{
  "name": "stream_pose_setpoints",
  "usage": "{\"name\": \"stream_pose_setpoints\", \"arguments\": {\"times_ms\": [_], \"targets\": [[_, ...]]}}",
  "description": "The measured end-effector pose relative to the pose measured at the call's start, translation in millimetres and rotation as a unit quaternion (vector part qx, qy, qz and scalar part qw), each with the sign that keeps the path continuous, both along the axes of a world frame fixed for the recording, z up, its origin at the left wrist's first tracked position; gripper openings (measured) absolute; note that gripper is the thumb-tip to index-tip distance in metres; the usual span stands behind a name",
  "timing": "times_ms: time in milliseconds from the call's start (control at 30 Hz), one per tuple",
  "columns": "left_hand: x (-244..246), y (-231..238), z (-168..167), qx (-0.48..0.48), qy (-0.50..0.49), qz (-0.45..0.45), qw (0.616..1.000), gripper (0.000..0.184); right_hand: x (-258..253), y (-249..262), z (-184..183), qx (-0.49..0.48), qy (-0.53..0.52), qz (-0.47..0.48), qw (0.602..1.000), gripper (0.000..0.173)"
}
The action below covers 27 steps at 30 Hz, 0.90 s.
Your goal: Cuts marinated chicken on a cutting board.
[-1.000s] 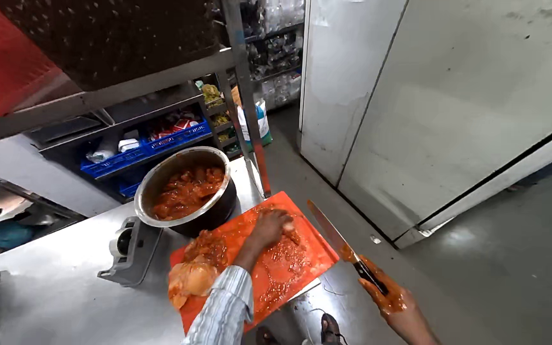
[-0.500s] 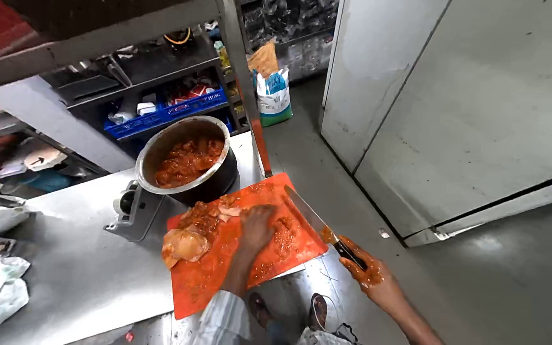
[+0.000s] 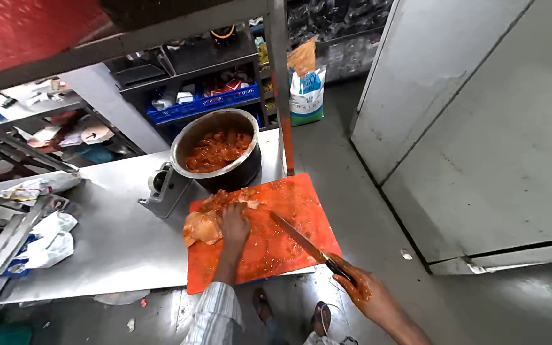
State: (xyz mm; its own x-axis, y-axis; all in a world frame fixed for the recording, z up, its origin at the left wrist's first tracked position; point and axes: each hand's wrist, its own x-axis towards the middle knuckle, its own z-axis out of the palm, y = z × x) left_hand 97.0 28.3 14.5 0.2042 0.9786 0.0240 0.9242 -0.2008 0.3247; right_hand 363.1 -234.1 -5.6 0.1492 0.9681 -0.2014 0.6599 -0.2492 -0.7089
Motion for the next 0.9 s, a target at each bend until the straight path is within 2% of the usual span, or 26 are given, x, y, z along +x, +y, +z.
{"name": "stream_pose_setpoints", "arguments": {"times_ms": [133, 200, 267, 333, 400, 467, 500, 567, 633, 667, 733, 900], "targets": [[3.4, 7.5, 18.5, 0.046, 0.117, -0.168, 0.978, 0.031, -2.9, 18.9, -2.3, 0.038, -0.039, -0.048, 0.997, 0.047], [14.6, 20.8, 29.1, 0.031, 0.201, -0.200, 0.959, 0.026, -2.2, 23.5, 2.0, 0.053, -0.043, -0.055, 0.996, 0.048], [19.3, 30.0, 38.0, 0.036, 0.242, -0.212, 0.946, 0.022, -2.9, 23.1, 6.2, 0.059, -0.029, -0.063, 0.996, 0.048], [21.6, 32.8, 49.1, 0.022, 0.188, -0.169, 0.967, 0.026, -4.1, 18.8, 7.3, 0.081, -0.012, -0.077, 0.994, 0.048], [25.8, 33.9, 62.4, -0.035, 0.053, -0.082, 0.995, 0.039, -4.1, 13.5, 6.1, 0.098, 0.013, -0.088, 0.991, 0.048], [31.1, 40.4, 67.2, -0.094, -0.090, -0.012, 0.991, 0.035, -3.0, 9.1, 2.7, 0.110, 0.039, -0.097, 0.988, 0.049], [33.0, 38.3, 68.6, -0.122, -0.172, 0.002, 0.978, 0.030, -2.2, 7.3, 1.4, 0.115, 0.053, -0.103, 0.987, 0.049], [38.7, 25.7, 66.3, -0.188, -0.335, 0.022, 0.923, 0.025, -0.3, 4.3, 0.4, 0.123, 0.072, -0.118, 0.983, 0.049], [43.5, 10.9, 56.3, -0.227, -0.437, 0.032, 0.869, 0.024, 3.7, 3.0, 0.4, 0.116, 0.084, -0.125, 0.982, 0.050], [44.6, 3.3, 52.1, -0.242, -0.460, 0.038, 0.854, 0.023, 5.6, 3.3, 1.0, 0.113, 0.088, -0.127, 0.982, 0.050], [40.0, -13.4, 46.6, -0.255, -0.449, 0.052, 0.855, 0.025, 8.5, 3.2, 2.3, 0.113, 0.092, -0.128, 0.981, 0.050], [13.7, -35.9, 42.3, -0.232, -0.316, 0.075, 0.917, 0.032, 13.4, -2.6, 5.6, 0.112, 0.087, -0.126, 0.982, 0.050]]}}
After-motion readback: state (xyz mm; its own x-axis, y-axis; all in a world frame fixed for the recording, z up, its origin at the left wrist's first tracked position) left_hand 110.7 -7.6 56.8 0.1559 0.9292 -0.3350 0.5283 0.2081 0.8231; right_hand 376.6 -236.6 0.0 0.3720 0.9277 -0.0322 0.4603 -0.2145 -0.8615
